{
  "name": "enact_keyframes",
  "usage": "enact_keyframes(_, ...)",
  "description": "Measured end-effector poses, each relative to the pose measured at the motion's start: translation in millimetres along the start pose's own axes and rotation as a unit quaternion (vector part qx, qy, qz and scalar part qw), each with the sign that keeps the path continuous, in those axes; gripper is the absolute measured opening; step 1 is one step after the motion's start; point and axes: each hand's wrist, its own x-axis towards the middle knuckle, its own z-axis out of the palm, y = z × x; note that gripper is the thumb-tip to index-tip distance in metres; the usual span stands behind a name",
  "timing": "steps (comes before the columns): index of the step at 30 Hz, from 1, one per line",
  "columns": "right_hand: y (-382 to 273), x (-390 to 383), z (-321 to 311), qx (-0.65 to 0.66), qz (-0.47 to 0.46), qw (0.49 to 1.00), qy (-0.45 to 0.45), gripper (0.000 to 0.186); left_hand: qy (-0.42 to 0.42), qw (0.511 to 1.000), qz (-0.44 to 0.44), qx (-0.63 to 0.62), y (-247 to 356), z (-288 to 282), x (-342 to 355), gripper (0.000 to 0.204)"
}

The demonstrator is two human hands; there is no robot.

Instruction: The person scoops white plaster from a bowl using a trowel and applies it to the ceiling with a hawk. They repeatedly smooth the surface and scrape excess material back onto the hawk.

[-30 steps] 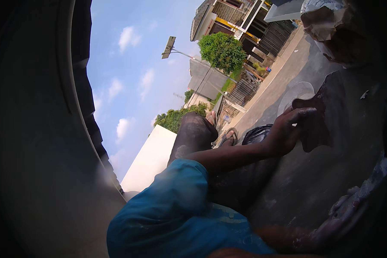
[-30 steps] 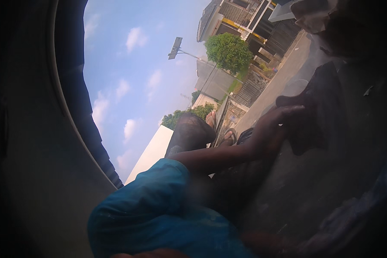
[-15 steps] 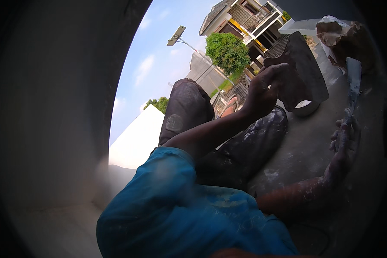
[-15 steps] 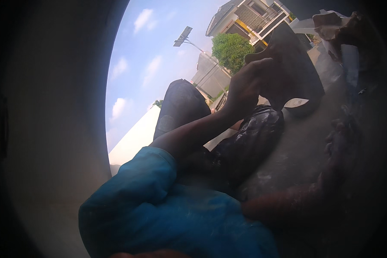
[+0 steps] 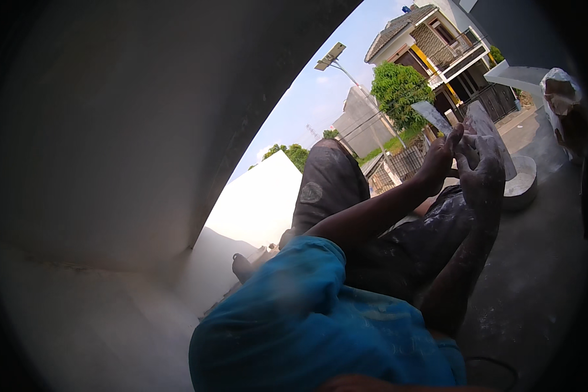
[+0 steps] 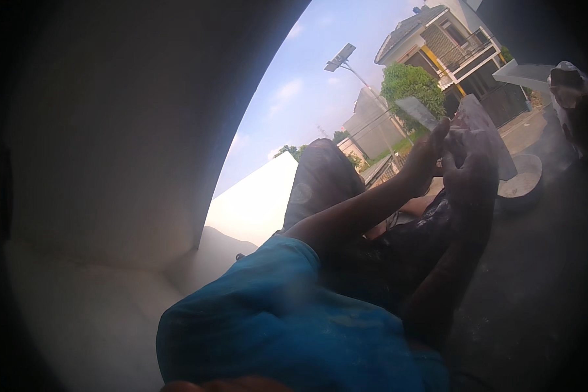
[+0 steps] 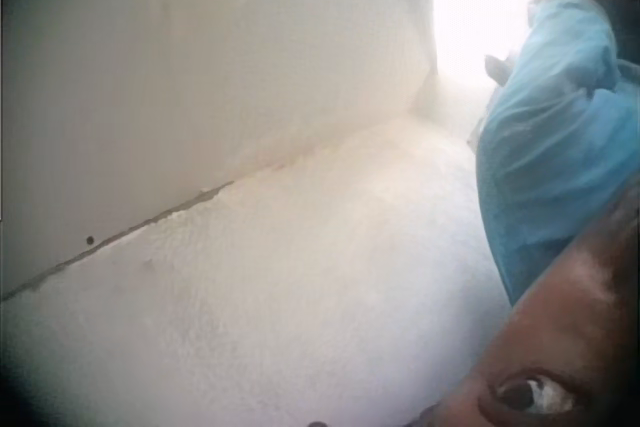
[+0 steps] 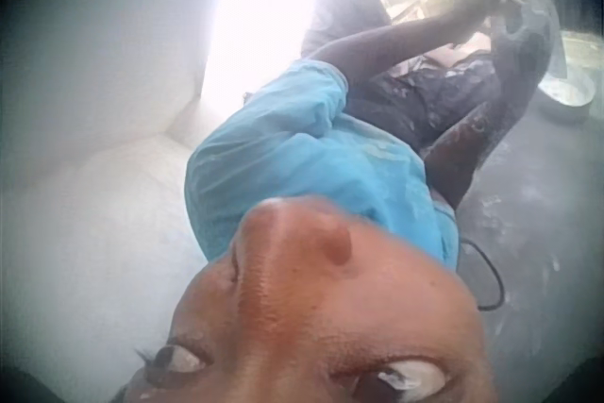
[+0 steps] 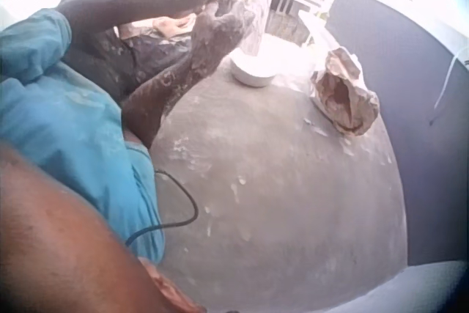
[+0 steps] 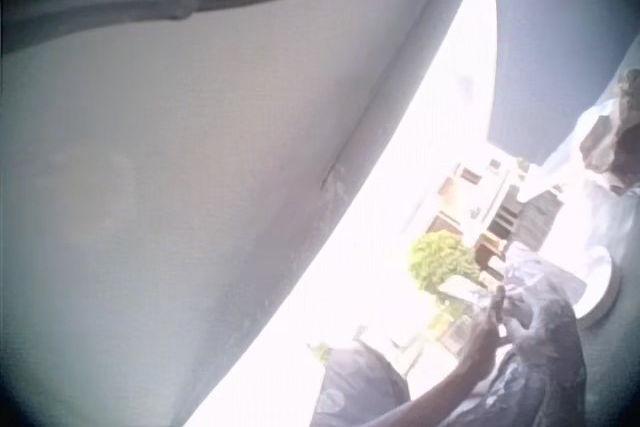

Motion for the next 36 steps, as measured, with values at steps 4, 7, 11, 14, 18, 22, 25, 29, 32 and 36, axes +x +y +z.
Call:
enact_keyframes(4,21,11,30,-0.035,-0.067,0.996,0.045,0.033,0.084,0.992,0.076,0.052,2,-15,9,0.047)
enact_keyframes(7,4,17,25,-0.005,0.052,0.975,0.218,0.041,0.094,0.986,0.048,-0.13,17,-29,11,0.055)
enact_keyframes(11,52,16,43,0.222,0.229,0.942,0.104,0.087,0.04,0.966,0.137,-0.214,12,-52,12,0.05)
enact_keyframes(14,82,12,45,0.35,0.238,0.906,-0.004,0.083,-0.01,0.975,0.118,-0.189,9,-29,14,0.054)
enact_keyframes(18,62,2,53,0.47,0.28,0.836,-0.052,0.054,-0.023,0.982,0.123,-0.14,1,-32,-1,0.054)
enact_keyframes(22,69,6,65,0.506,0.206,0.832,0.093,0.053,-0.089,0.989,0.07,-0.092,-2,-46,8,0.049)
enact_keyframes(25,80,16,17,0.386,0.136,0.873,0.264,0.039,-0.061,0.996,-0.01,-0.068,-8,-56,41,0.035)
enact_keyframes(29,87,14,-78,0.248,0.129,0.848,0.45,0.03,0.013,0.971,-0.151,0.187,-32,-41,76,0.032)
enact_keyframes(32,85,-1,-118,0.227,0.094,0.794,0.556,0.034,-0.002,0.96,-0.191,0.203,-86,-9,103,0.06)
enact_keyframes(36,87,-17,-147,0.235,0.098,0.75,0.61,0.052,0.037,0.946,-0.296,0.128,-141,36,117,0.073)
